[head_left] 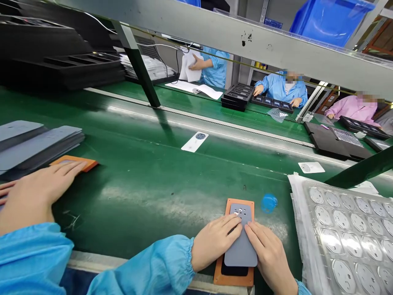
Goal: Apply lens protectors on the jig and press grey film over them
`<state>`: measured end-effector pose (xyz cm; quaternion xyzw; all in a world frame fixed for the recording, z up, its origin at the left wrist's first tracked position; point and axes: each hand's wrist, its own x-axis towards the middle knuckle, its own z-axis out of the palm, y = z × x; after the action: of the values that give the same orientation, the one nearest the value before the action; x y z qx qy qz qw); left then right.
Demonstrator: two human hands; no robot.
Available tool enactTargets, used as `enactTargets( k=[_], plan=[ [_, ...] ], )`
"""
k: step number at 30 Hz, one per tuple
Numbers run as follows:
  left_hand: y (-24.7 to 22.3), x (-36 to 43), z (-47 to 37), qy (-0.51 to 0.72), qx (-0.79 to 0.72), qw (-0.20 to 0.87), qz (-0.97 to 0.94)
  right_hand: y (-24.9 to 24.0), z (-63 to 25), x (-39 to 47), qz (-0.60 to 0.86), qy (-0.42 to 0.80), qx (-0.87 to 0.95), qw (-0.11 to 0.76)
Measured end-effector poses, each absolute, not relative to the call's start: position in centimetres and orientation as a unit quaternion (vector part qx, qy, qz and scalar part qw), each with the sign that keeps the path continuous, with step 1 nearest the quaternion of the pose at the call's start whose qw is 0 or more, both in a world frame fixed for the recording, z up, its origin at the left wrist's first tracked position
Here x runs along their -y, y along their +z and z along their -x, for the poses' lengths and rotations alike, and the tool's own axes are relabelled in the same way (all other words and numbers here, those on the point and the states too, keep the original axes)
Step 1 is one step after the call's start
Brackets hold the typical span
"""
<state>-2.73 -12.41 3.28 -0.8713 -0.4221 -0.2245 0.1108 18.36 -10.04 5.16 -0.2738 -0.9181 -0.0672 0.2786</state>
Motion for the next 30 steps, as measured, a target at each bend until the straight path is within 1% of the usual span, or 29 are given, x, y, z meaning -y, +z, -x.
enactTargets(
  k=[10, 16, 23, 30],
  plan=[
    [1.6, 12.0, 3.3, -0.162, 0.472, 0.065, 0.864, 3.2, -19.0, 8.7, 0.255, -0.041, 0.935, 0.243],
    [1.8, 11.8, 3.4, -0.117, 0.488, 0.042, 0.864, 1.9, -18.6, 8.1, 0.284, -0.060, 0.937, 0.193],
    [2.1, 12.3, 3.3, -0.097, 0.491, -0.006, 0.866, 1.9, -18.0, 8.8, 0.314, -0.052, 0.939, 0.126],
    [2.0, 12.9, 3.2, -0.094, 0.486, 0.016, 0.869, 2.1, -18.5, 9.2, 0.309, -0.028, 0.945, 0.099]
  ],
)
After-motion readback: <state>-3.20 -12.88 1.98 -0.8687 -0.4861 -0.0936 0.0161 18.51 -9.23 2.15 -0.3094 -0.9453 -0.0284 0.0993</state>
